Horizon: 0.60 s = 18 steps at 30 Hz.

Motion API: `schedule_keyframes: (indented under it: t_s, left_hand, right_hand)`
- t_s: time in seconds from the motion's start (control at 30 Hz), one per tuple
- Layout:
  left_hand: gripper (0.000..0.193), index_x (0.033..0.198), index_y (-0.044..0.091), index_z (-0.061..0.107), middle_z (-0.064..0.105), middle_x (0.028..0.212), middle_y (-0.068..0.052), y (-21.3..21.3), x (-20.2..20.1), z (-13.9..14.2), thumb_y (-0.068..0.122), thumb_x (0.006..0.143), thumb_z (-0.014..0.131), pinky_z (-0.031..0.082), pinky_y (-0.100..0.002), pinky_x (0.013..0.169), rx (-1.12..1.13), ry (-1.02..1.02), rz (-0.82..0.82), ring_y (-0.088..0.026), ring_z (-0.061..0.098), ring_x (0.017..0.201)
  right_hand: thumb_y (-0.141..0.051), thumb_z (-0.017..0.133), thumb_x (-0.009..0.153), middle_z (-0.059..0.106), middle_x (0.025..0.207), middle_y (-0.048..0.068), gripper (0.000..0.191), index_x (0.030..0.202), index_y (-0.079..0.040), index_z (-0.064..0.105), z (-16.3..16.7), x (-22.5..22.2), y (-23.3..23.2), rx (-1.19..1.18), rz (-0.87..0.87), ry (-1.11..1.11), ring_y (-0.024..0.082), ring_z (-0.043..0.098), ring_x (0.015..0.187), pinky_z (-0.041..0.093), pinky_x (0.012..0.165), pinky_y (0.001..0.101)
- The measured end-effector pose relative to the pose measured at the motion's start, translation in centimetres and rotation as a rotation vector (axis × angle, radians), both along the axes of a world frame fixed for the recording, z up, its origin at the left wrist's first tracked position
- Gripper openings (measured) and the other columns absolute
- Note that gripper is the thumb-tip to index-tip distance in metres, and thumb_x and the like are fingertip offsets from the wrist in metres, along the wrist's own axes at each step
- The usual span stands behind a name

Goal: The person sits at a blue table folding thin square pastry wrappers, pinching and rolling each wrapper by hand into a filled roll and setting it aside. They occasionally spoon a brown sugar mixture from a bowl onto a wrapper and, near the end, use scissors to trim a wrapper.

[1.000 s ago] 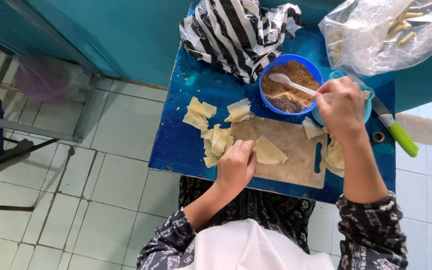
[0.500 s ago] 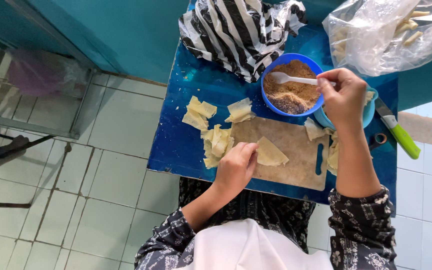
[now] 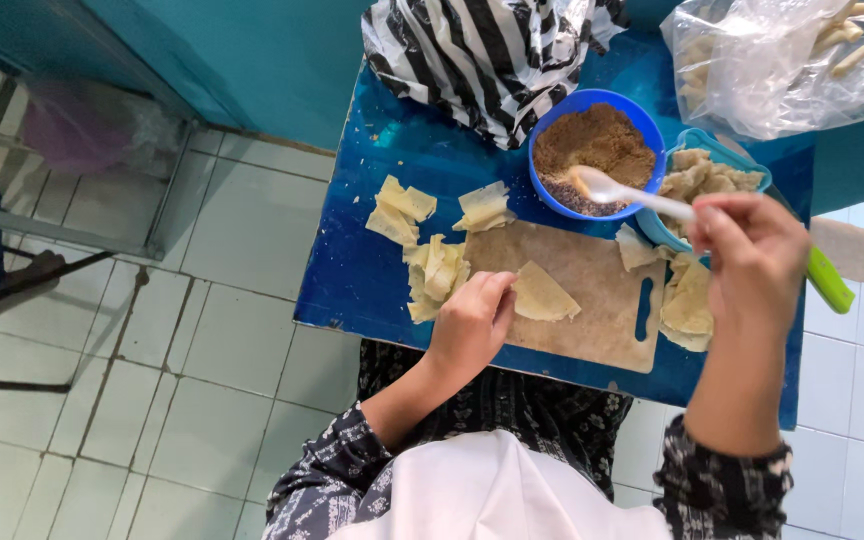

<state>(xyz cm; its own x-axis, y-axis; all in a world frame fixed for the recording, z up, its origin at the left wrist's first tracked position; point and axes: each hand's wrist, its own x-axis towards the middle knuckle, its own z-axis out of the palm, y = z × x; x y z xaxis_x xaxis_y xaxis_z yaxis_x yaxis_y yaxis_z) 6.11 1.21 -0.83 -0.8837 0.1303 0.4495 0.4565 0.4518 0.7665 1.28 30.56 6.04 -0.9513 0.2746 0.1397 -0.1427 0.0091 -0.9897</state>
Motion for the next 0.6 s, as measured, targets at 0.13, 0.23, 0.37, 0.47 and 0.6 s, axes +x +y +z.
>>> schedule_keyframes:
  t_s: [0.13,0.23,0.37,0.47,0.6]
  left_hand:
    - [0.024,0.115,0.004,0.062,0.067,0.1,-0.013,-0.2,0.1,0.1,0.002,0.092,0.069,0.056,-0.042,0.078,0.01,0.036,-0.001,-0.035,0.068,0.091]
    - [0.025,0.115,0.003,0.062,0.067,0.102,-0.014,-0.4,0.1,0.0,0.001,0.092,0.07,0.056,-0.042,0.079,0.013,0.052,-0.003,-0.036,0.068,0.092]
    - [0.025,0.117,0.003,0.062,0.068,0.104,-0.015,-0.5,0.2,-0.2,0.0,0.093,0.069,0.056,-0.041,0.08,0.025,0.075,-0.028,-0.036,0.068,0.093]
    - [0.027,0.118,0.002,0.061,0.068,0.105,-0.016,-0.5,0.3,-0.2,-0.001,0.093,0.069,0.057,-0.04,0.081,0.044,0.076,-0.046,-0.036,0.069,0.094]
    - [0.029,0.121,0.002,0.061,0.068,0.105,-0.016,-0.7,0.3,-0.1,-0.003,0.093,0.069,0.058,-0.038,0.079,0.092,0.043,-0.067,-0.034,0.069,0.092]
  right_hand:
    - [0.006,0.065,0.099,0.071,0.093,0.01,0.008,0.106,0.008,0.069,-1.9,5.0,-0.2,0.049,0.01,-0.085,0.013,0.066,0.085,0.052,0.079,0.0221]
    - [0.005,0.067,0.096,0.072,0.094,0.008,0.013,0.109,0.005,0.07,-3.6,7.3,-1.4,0.137,0.004,-0.177,0.011,0.067,0.084,0.051,0.078,0.0205]
    - [0.003,0.069,0.099,0.071,0.095,0.006,0.012,0.111,0.003,0.071,-4.1,9.6,-3.0,0.344,0.042,-0.159,0.008,0.063,0.085,0.048,0.076,0.0198]
    - [0.005,0.071,0.098,0.07,0.097,0.008,0.012,0.109,0.002,0.069,-3.2,10.8,-4.1,0.631,0.073,0.024,0.013,0.064,0.084,0.049,0.076,0.0237]
    - [0.011,0.072,0.091,0.069,0.1,0.012,0.021,0.109,0.001,0.068,-1.8,11.2,-5.1,0.995,0.146,0.405,0.029,0.068,0.091,0.054,0.083,0.0346]
